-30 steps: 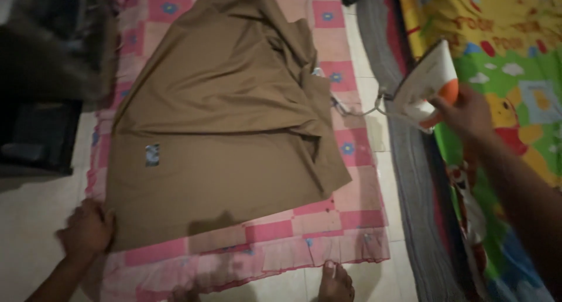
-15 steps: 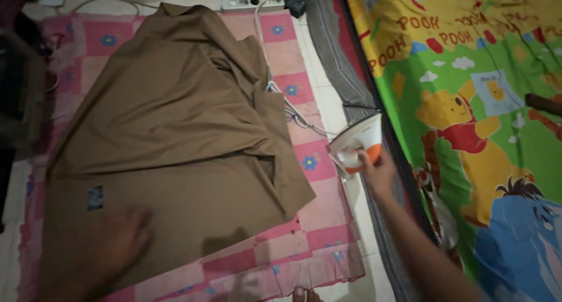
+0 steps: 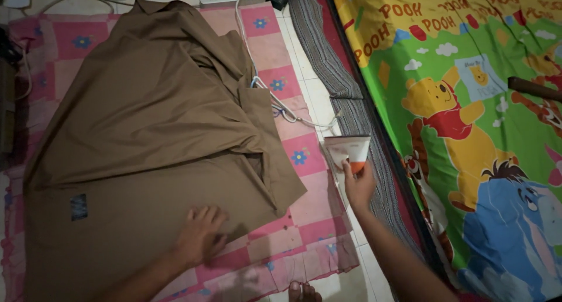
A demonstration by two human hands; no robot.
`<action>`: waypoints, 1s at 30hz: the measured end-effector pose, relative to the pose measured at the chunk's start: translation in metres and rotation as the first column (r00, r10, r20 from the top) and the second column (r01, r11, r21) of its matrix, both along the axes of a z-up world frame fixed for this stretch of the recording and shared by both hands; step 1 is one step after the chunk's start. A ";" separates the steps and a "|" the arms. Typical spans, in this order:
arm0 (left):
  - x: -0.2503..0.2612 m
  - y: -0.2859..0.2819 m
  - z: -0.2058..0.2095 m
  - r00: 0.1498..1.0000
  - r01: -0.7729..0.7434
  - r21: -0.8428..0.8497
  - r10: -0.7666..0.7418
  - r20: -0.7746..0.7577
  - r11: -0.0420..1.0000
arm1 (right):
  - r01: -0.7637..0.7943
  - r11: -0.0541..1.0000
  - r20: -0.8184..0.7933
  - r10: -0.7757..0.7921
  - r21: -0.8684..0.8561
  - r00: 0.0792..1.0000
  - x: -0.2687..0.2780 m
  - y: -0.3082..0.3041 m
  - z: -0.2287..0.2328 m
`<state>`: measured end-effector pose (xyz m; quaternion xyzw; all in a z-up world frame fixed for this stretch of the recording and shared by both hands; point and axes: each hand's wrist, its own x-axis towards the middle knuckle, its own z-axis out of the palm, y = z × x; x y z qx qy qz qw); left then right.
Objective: Ironing a brown long-sleeved shirt on a floor mat.
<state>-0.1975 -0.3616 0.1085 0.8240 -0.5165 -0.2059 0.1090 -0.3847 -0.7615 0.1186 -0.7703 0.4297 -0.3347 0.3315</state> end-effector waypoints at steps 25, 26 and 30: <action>0.003 0.084 -0.105 0.945 0.152 0.031 -0.155 0.288 0.988 | -0.159 0.424 -0.036 0.416 0.892 0.909 0.070 0.070 -0.058; 0.010 0.095 -0.091 0.945 0.082 0.111 -0.113 0.306 0.990 | -0.166 0.347 -0.030 0.495 0.923 0.868 0.072 0.077 -0.023; 0.051 0.176 -0.126 0.970 -0.198 0.223 0.158 0.184 0.955 | -0.249 0.411 -0.108 0.674 0.877 0.731 0.049 0.064 0.019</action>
